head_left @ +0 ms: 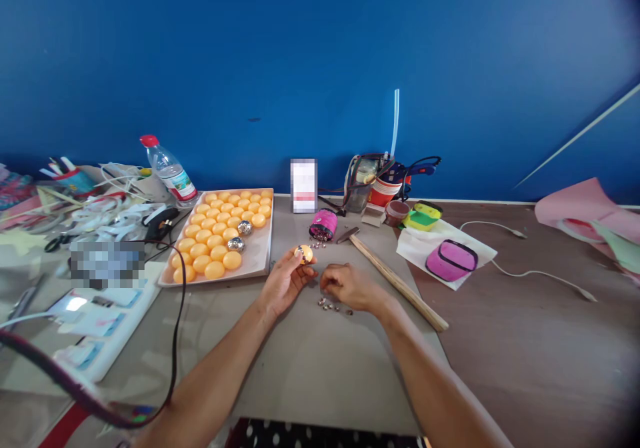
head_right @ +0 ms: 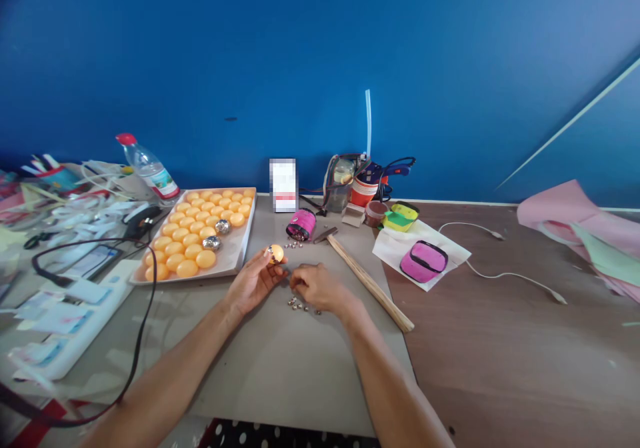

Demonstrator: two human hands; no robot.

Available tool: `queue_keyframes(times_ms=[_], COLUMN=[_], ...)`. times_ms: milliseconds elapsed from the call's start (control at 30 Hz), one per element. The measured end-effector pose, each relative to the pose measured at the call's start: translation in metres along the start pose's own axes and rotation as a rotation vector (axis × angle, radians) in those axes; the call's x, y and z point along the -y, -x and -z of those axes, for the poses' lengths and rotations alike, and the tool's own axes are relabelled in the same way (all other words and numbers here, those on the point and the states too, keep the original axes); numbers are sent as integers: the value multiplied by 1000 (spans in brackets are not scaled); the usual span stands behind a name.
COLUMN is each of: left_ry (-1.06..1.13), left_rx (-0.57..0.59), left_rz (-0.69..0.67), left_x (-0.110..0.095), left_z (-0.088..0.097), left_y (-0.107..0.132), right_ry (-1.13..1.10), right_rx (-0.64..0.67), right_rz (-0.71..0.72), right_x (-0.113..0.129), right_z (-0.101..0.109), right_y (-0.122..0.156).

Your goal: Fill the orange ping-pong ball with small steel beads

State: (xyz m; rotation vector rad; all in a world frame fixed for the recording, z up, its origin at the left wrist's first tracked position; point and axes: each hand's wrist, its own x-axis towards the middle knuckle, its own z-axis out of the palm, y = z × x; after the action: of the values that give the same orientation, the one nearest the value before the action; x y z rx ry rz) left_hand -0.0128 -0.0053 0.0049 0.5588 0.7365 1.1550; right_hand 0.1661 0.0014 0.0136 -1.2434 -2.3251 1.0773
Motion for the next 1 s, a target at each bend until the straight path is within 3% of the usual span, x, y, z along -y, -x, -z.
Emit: queue_keyframes(times_ms=[200, 367, 733, 1000], left_ry=[-15, 0, -99, -129], left_rx=[-10, 3, 35, 30], left_rz=[-22, -22, -56, -80], left_x=[2, 4, 10, 12], left_z=[-1, -3, -8, -10], left_y=[1, 0, 3, 4], right_ry=[-567, -818, -909, -803], right_rx=[-186, -348, -471, -493], right_rz=[-77, -71, -65, -86], right_x=[-3, 0, 6, 8], right_z=[2, 2, -11, -13], right_y=[-3, -7, -14, -14])
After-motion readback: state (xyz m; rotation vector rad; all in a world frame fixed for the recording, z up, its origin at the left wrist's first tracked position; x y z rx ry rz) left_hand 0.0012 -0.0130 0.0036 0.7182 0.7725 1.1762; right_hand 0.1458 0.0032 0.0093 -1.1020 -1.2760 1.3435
